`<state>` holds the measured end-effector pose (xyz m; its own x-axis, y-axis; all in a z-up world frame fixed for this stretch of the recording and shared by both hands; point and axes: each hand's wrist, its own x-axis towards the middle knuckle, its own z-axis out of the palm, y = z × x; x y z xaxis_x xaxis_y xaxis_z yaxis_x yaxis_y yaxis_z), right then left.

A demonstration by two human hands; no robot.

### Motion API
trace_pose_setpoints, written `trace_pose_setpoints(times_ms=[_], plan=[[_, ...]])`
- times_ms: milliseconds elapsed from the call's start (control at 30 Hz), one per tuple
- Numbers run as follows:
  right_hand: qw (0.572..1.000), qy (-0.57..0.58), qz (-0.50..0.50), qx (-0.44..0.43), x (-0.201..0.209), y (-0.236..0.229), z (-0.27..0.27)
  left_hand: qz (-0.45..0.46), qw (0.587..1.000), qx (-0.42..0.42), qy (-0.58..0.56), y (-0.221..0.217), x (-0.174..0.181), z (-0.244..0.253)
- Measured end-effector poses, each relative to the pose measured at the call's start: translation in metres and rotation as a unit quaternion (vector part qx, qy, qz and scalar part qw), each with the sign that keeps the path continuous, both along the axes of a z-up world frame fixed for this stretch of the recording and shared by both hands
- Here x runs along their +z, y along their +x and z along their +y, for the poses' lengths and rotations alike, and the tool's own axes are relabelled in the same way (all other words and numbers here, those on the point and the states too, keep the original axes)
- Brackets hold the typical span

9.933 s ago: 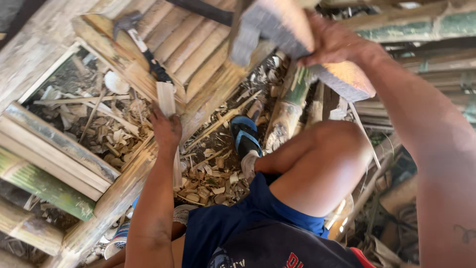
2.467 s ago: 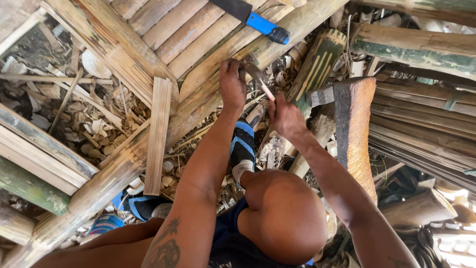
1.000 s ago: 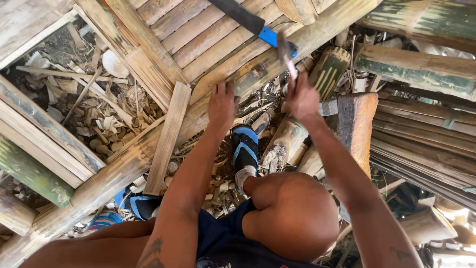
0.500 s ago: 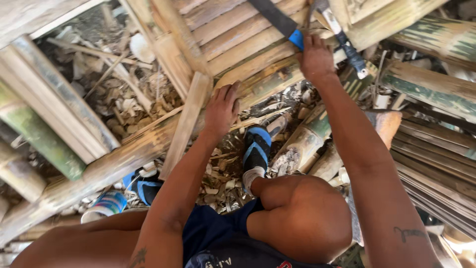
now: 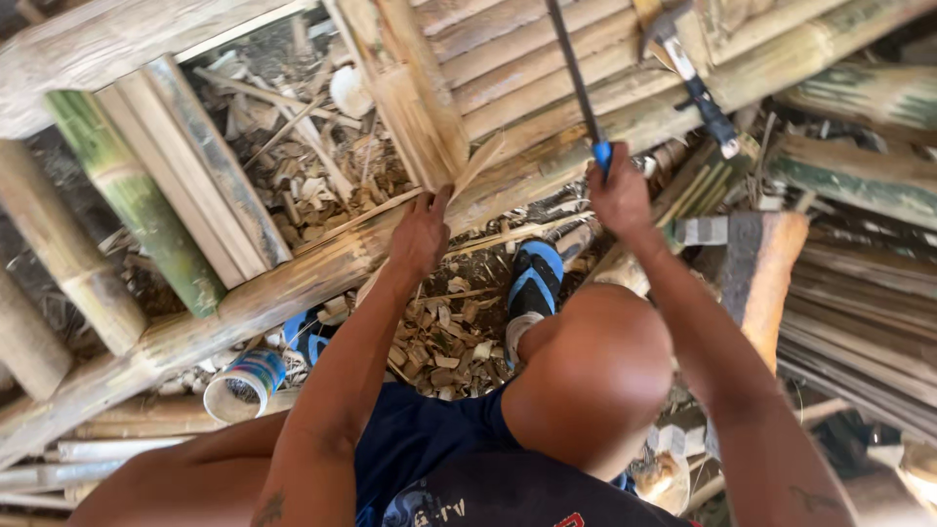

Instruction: The person assembles a bamboo structure by placing split bamboo strips into a frame, hammering nails to secure them, and sawing off excess length. The person uses a hammer, hand saw, and nails to build the structure.

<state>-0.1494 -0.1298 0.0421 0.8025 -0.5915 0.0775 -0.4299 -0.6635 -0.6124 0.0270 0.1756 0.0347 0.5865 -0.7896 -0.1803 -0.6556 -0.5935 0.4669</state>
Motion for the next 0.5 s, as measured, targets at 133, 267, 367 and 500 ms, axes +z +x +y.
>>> trace_pose_setpoints(times_ms=[133,267,367,500], plan=[[0.995,0.058,-0.034,-0.08,-0.001,-0.037,0.049,0.02,0.993,-0.1,0.063,0.009,0.013,-0.057],[0.991,0.05,-0.034,-0.118,0.024,-0.045,0.065,0.015,0.98,-0.162,0.114,0.027,0.018,-0.104],[0.991,0.042,-0.084,-0.092,0.04,-0.05,0.062,0.004,0.971,-0.194,0.14,0.036,0.011,-0.109],[0.989,0.048,-0.12,-0.074,0.029,-0.042,0.055,-0.005,0.967,-0.208,0.146,0.045,-0.004,-0.108]])
